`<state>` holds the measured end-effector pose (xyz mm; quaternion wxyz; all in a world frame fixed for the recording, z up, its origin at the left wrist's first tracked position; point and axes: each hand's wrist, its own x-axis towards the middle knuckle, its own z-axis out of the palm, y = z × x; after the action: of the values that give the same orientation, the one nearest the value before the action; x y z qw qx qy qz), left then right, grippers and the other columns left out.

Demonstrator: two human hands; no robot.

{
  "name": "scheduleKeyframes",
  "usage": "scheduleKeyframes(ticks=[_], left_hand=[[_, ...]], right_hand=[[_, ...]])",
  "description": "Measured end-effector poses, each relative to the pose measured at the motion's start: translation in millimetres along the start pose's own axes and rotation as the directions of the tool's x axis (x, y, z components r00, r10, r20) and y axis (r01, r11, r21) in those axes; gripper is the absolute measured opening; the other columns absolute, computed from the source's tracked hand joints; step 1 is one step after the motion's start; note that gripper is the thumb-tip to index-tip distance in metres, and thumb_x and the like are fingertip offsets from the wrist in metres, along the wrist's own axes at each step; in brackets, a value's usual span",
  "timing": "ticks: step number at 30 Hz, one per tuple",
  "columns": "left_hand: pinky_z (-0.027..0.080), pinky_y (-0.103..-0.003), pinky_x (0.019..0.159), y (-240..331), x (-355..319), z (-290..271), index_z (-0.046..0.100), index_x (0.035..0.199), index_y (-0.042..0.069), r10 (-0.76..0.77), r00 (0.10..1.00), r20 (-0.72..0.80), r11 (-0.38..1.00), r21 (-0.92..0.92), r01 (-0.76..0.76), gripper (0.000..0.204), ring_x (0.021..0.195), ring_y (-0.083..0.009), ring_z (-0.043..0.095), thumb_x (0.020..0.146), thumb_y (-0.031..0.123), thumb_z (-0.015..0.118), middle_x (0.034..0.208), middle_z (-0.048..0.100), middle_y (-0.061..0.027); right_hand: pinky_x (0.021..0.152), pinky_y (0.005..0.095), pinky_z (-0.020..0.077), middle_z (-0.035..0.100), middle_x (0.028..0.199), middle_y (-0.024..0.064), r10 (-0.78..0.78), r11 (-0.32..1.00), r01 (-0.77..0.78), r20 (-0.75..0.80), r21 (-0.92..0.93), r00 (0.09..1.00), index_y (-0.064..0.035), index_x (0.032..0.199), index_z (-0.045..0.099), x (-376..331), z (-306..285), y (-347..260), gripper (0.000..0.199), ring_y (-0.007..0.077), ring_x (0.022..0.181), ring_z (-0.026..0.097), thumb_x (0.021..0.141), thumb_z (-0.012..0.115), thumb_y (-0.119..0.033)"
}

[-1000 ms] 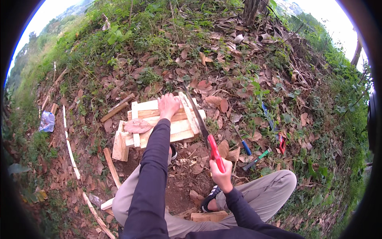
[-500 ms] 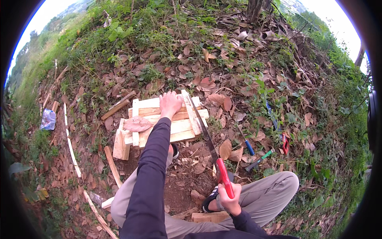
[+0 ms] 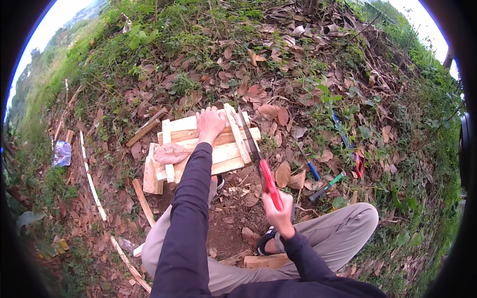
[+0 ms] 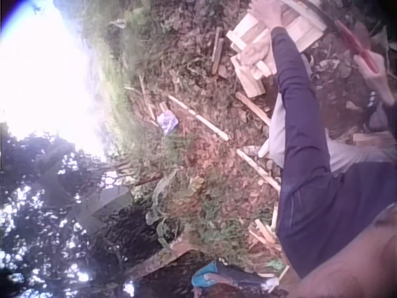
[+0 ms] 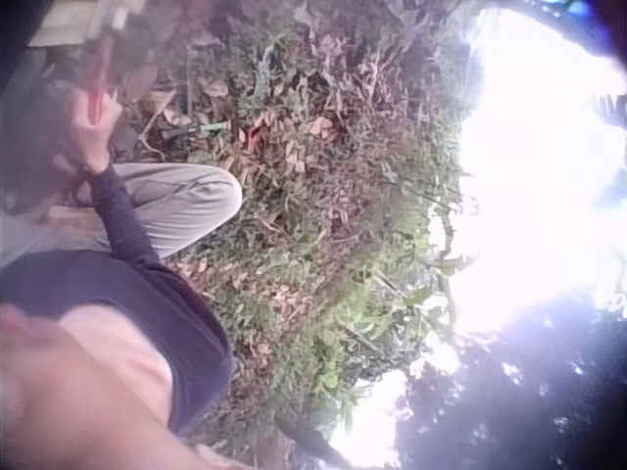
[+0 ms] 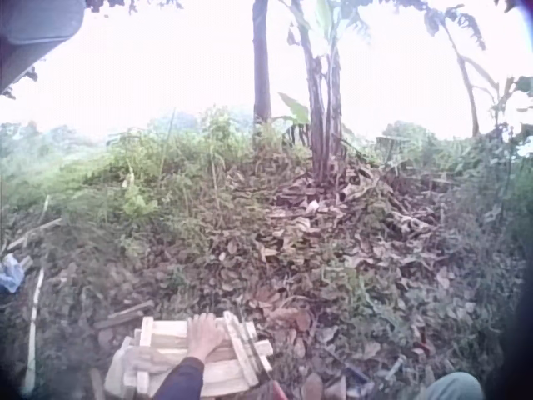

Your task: The person sits on the ground and uses a red hand saw to cut a small wooden crate into individual planks. They hold the crate with one hand and saw through the joints with the other, separating the pieces one by one.

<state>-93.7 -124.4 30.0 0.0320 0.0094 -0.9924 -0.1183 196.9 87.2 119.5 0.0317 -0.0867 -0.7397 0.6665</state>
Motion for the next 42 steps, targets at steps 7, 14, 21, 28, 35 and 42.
scheduleKeyframes(ticks=[7, 14, 21, 28, 35, 42], left_hand=[[0.035, -0.051, 0.112, -13, 25, -6, 0.066, 0.121, 0.002, -0.066, 0.997, 0.048, 0.998, 0.006, 0.066, 0.046, 0.124, -0.0328, 0.056, 0.095, 0.034, 0.045, 0.126, 0.065, -0.0167], [0.034, -0.051, 0.112, -18, 14, -1, 0.065, 0.125, 0.002, -0.034, 0.998, 0.049, 0.999, 0.028, 0.032, 0.049, 0.126, -0.0341, 0.055, 0.096, 0.037, 0.046, 0.131, 0.063, -0.0181], [0.035, -0.05, 0.112, -1, 2, -23, 0.066, 0.12, 0.002, 0.02, 0.994, 0.109, 0.999, -0.03, -0.017, 0.05, 0.125, -0.0352, 0.054, 0.096, 0.039, 0.043, 0.127, 0.064, -0.0205], [0.043, -0.052, 0.103, -39, 20, -9, 0.069, 0.12, 0.004, 0.037, 0.998, 0.057, 0.999, 0.038, -0.039, 0.054, 0.119, -0.0411, 0.06, 0.097, 0.046, 0.044, 0.123, 0.067, -0.0235], [0.043, -0.049, 0.102, -25, 4, -6, 0.069, 0.118, 0.007, 0.084, 0.994, 0.071, 0.995, 0.052, -0.088, 0.05, 0.117, -0.0385, 0.061, 0.099, 0.046, 0.044, 0.122, 0.068, -0.0188], [0.043, -0.052, 0.105, -68, 44, 1, 0.064, 0.124, 0.004, 0.202, 0.934, 0.294, 0.965, 0.103, -0.241, 0.059, 0.123, -0.0428, 0.058, 0.1, 0.047, 0.031, 0.131, 0.063, -0.0244]], right_hand=[[0.046, 0.0258, 0.0346, 0.048, 0.054, -0.0037, 0.006, 0.999, -0.006, -0.012, 0.037, 1.0, 0.0, 0.068, 0.059, -20, -9, 3, 0.02, 0.0021, 0.051, 0.046, 0.086, 0.066, -0.004], [0.046, 0.03, 0.0303, 0.045, 0.052, -0.0025, -0.037, 0.999, 0.038, -0.036, 0.022, 0.999, -0.0015, 0.065, 0.051, 49, 24, -10, 0.028, 0.0038, 0.05, 0.04, 0.087, 0.066, -0.008], [0.047, 0.025, 0.0319, 0.049, 0.055, -0.0061, 0.043, 0.981, -0.04, -0.015, 0.19, 0.999, -0.0031, 0.068, 0.059, -7, 7, -14, 0.02, 0.0024, 0.05, 0.042, 0.087, 0.063, -0.004], [0.046, 0.0294, 0.0315, 0.046, 0.054, -0.0044, -0.027, 0.994, 0.027, 0.006, 0.106, 1.0, -0.0022, 0.066, 0.053, 56, 9, -9, 0.024, 0.0038, 0.051, 0.04, 0.086, 0.063, -0.011], [0.046, 0.035, 0.0369, 0.048, 0.049, 0.0065, -0.091, 0.988, 0.093, -0.021, 0.121, 0.996, -0.0022, 0.059, 0.051, 7, 17, -3, 0.027, 0.0134, 0.044, 0.048, 0.08, 0.066, -0.012], [0.045, 0.0345, 0.0353, 0.047, 0.049, 0.005, -0.053, 0.992, 0.048, 0.04, 0.119, 0.998, -0.0017, 0.059, 0.049, 30, 2, -4, 0.028, 0.0089, 0.046, 0.044, 0.081, 0.064, -0.012]])
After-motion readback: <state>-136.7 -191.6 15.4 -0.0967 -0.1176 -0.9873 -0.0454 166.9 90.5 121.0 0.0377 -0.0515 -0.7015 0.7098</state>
